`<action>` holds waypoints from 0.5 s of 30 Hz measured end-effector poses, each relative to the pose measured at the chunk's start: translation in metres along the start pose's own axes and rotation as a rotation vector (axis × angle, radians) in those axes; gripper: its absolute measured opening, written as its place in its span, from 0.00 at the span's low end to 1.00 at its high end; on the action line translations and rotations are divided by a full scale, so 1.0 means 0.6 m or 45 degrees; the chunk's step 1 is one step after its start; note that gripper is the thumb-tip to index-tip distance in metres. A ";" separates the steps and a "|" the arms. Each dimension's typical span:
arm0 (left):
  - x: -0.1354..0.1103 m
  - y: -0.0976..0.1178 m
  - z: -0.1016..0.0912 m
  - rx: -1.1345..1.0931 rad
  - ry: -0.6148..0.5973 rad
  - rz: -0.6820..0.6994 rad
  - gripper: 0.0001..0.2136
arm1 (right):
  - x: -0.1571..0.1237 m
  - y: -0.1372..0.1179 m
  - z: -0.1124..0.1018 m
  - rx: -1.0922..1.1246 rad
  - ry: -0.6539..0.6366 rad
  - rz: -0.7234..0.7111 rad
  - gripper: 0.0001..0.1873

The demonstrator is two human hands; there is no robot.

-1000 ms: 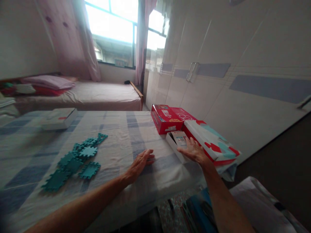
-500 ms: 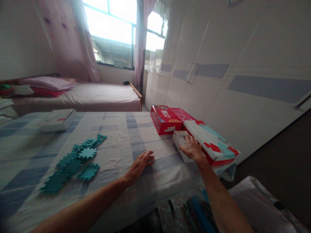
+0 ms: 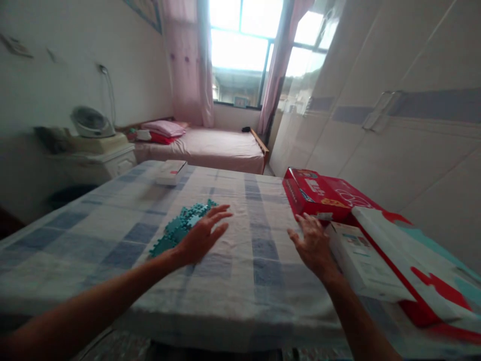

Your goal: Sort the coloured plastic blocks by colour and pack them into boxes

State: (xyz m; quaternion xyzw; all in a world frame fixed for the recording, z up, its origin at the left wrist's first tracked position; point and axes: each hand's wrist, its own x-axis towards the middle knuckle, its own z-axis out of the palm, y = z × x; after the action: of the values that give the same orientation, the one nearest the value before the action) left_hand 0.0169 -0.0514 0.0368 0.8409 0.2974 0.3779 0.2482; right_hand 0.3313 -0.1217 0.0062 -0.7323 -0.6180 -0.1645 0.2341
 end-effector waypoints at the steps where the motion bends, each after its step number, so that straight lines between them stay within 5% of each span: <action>1: -0.002 -0.036 -0.026 0.116 0.069 -0.052 0.17 | 0.005 -0.021 0.013 0.071 -0.030 -0.014 0.27; 4: -0.009 -0.146 -0.089 0.390 0.152 -0.246 0.22 | 0.016 -0.069 0.055 0.239 -0.092 -0.005 0.26; 7: -0.007 -0.223 -0.130 0.497 0.073 -0.397 0.25 | 0.020 -0.090 0.093 0.316 -0.081 0.033 0.24; 9: 0.006 -0.251 -0.153 0.612 0.102 -0.382 0.24 | 0.019 -0.093 0.110 0.321 -0.092 0.036 0.23; 12: 0.047 -0.274 -0.190 0.886 0.347 -0.366 0.25 | 0.013 -0.090 0.119 0.315 -0.134 -0.001 0.23; 15: 0.100 -0.295 -0.222 0.974 0.498 -0.647 0.30 | 0.009 -0.087 0.117 0.313 -0.154 -0.001 0.24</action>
State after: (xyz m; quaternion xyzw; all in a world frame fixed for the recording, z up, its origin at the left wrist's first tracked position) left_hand -0.1105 0.1395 0.0313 0.6861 0.6512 0.3198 -0.0541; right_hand 0.2777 -0.0723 -0.0427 -0.7064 -0.6468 -0.0430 0.2842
